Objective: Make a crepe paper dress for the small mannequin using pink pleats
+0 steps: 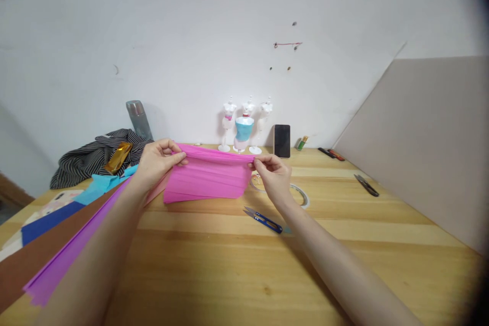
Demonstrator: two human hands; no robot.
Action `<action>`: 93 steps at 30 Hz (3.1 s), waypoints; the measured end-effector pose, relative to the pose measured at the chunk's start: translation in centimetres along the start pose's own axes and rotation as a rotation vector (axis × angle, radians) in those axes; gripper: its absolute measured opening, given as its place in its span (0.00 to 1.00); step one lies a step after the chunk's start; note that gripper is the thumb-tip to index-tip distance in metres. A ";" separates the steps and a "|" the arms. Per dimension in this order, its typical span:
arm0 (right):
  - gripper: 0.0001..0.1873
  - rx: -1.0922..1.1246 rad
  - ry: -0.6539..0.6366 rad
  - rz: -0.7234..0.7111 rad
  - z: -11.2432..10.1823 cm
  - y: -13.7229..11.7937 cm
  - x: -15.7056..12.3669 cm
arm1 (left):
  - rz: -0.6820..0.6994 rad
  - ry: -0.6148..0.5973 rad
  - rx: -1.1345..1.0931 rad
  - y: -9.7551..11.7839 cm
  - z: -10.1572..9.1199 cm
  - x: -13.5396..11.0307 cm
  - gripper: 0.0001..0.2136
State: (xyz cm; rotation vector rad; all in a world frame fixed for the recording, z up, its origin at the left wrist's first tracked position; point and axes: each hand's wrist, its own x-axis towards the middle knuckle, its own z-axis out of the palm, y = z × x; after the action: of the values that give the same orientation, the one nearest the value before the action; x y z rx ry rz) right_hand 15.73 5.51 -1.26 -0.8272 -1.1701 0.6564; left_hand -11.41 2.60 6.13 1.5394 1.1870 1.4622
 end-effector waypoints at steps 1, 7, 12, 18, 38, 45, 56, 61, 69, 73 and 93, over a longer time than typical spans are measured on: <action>0.06 0.002 -0.003 0.005 0.0 0.0 0.0 | 0.004 -0.008 0.000 0.0 0.0 0.0 0.12; 0.05 0.023 0.004 -0.007 0.0 0.0 0.0 | 0.044 -0.054 0.019 0.4 -0.4 -0.2 0.10; 0.03 0.019 0.001 -0.045 -0.2 -0.2 0.1 | 0.164 -0.072 0.139 0.0 -1.2 0.1 0.08; 0.02 0.028 -0.007 -0.048 -0.2 -0.2 0.2 | 0.133 -0.044 0.054 -0.3 -1.2 0.1 0.09; 0.02 0.021 -0.016 -0.043 -0.2 -0.1 0.0 | 0.084 0.078 0.018 -0.1 -0.1 0.2 0.09; 0.02 0.029 -0.008 -0.035 -0.3 0.0 0.1 | 0.239 0.119 0.152 -0.8 -0.2 0.6 0.05; 0.02 0.017 -0.016 -0.041 -0.2 -0.4 0.0 | 0.408 0.124 0.374 -1.2 -0.8 0.6 0.04; 0.03 0.026 -0.014 -0.031 0.0 -0.5 0.0 | 0.422 0.120 0.444 -1.1 -0.8 0.3 0.03; 0.04 0.022 -0.021 -0.021 0.0 -0.5 -0.1 | 0.468 0.130 0.525 -1.0 -1.0 0.5 0.04; 0.04 0.019 -0.028 -0.025 0.0 -0.6 -0.2 | 0.459 0.108 0.540 -0.7 -1.1 0.4 0.05; 0.06 0.045 0.011 -0.047 -0.2 -0.1 0.2 | 0.002 0.010 -0.066 0.6 -0.4 -0.4 0.13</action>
State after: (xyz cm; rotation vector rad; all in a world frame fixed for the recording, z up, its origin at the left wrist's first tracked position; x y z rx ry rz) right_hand 15.95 5.55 -1.06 -0.7629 -1.1573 0.6365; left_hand -11.67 1.96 6.57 1.4908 1.1316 1.4970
